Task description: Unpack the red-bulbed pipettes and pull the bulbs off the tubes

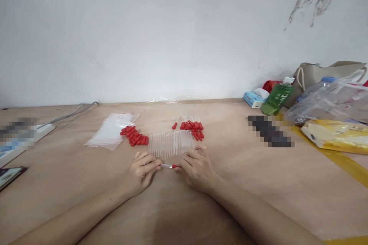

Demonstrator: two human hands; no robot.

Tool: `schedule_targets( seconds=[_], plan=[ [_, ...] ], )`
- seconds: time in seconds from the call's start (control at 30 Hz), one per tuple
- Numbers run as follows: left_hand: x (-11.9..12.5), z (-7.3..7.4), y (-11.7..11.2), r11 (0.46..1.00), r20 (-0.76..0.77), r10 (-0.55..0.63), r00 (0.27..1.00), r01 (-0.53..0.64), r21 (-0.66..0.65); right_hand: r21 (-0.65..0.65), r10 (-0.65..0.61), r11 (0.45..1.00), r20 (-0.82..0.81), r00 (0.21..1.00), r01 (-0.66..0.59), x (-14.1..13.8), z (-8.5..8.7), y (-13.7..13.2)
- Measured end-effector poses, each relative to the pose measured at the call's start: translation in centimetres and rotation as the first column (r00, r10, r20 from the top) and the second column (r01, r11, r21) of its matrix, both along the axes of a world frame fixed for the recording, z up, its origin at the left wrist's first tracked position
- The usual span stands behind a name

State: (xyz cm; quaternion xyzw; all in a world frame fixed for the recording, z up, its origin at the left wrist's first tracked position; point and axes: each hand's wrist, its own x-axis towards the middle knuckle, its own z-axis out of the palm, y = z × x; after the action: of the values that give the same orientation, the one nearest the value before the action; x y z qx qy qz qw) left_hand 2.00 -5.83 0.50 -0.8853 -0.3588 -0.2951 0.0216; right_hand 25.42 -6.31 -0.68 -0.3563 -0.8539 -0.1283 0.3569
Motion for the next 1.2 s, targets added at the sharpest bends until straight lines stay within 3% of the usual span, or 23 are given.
schedule_targets(
  seconds=[0.17, 0.3, 0.4, 0.53, 0.77, 0.9, 1.2],
  plan=[
    [-2.1, -0.9, 0.7, 0.991, 0.185, 0.129, 0.974, -0.122, -0.051, -0.1, -0.107, 0.992, -0.28, 0.954, 0.082, 2.6, 0.7, 1.7],
    [-2.2, -1.1, 1.8, 0.978, 0.2, 0.197, 0.96, -0.206, 0.024, -0.218, -0.216, 0.969, -0.521, 0.826, 0.115, 4.1, 0.3, 4.1],
    [-1.9, -0.7, 2.9, 0.963, 0.244, 0.213, 0.946, -0.246, 0.114, -0.346, -0.377, 0.916, -0.566, 0.733, 0.204, 5.1, -0.7, 5.6],
    [-1.6, -0.3, 4.3, 0.959, 0.284, 0.16, 0.945, -0.218, 0.184, -0.503, -0.464, 0.853, -0.607, 0.645, 0.14, 5.9, -1.9, 7.0],
    [-1.7, -1.3, 5.1, 0.96, 0.207, 0.112, 0.972, -0.159, 0.228, -0.481, -0.444, 0.851, -0.441, 0.78, 0.212, 5.1, -1.7, 7.5],
    [-1.5, -1.6, 4.8, 0.965, 0.212, 0.127, 0.969, -0.17, 0.199, -0.457, -0.475, 0.841, -0.362, 0.802, 0.292, 4.6, -1.2, 7.2],
    [-1.0, -1.3, 3.9, 0.979, 0.128, 0.193, 0.973, -0.2, 0.048, -0.359, -0.474, 0.864, -0.347, 0.81, 0.352, 4.4, -1.0, 6.7]
  ],
)
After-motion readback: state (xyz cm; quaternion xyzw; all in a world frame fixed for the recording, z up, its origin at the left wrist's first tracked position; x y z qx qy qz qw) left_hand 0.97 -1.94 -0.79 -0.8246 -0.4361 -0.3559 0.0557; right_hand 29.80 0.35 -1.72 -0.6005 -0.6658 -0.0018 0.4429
